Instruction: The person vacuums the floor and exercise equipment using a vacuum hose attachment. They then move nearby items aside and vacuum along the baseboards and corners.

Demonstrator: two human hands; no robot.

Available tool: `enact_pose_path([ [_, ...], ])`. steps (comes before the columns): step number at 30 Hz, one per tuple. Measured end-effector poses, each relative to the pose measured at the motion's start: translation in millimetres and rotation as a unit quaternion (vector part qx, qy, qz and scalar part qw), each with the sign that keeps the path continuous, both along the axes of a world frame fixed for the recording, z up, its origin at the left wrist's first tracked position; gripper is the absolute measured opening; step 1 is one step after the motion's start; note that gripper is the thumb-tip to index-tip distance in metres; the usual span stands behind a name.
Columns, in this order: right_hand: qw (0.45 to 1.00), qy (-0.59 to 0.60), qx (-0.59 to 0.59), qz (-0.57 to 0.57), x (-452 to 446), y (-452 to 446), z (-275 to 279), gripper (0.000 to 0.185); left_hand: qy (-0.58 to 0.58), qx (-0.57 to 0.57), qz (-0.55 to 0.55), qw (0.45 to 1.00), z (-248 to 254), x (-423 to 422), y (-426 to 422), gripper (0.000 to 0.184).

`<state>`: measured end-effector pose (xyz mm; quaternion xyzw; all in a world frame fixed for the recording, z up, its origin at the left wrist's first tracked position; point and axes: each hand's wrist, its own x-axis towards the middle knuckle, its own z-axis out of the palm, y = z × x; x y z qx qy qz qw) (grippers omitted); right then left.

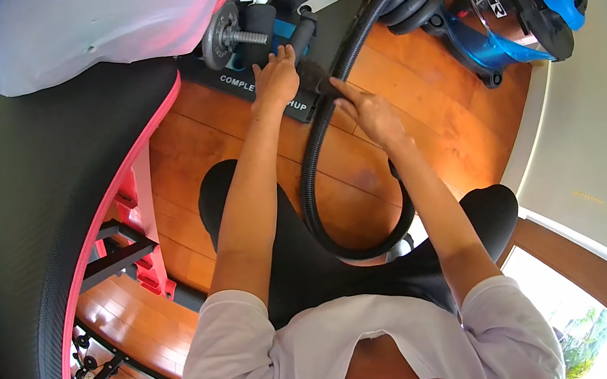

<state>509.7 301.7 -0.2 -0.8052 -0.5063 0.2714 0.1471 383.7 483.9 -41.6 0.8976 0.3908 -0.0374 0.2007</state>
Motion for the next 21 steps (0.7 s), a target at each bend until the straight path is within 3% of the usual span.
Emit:
enact_pose_path([
  [2, 0.999, 0.004, 0.047, -0.003, 18.1, 8.1, -26.4, 0.048, 0.01, 0.016, -0.004, 1.0, 3.7, 0.8, 0.3, 0.052],
  [5, 0.999, -0.023, 0.02, -0.032, 8.5, 7.5, -13.0, 0.046, 0.007, 0.013, 0.002, 1.0, 1.6, 1.0, -3.6, 0.051],
  [8, 0.996, 0.022, 0.081, -0.032, 15.2, 6.6, -21.8, 0.045, 0.043, -0.004, 0.006, 0.999, 6.3, 3.3, 0.3, 0.057],
  [14, 0.997, 0.067, 0.038, -0.017, 34.3, 14.7, -11.9, 0.045, 0.03, -0.004, -0.002, 1.0, 8.9, -6.1, 0.2, 0.053],
  [21, 0.999, -0.036, 0.007, -0.006, -16.2, -23.3, 3.3, 0.048, 0.012, 0.002, -0.014, 1.0, 5.4, -7.6, 3.1, 0.051],
])
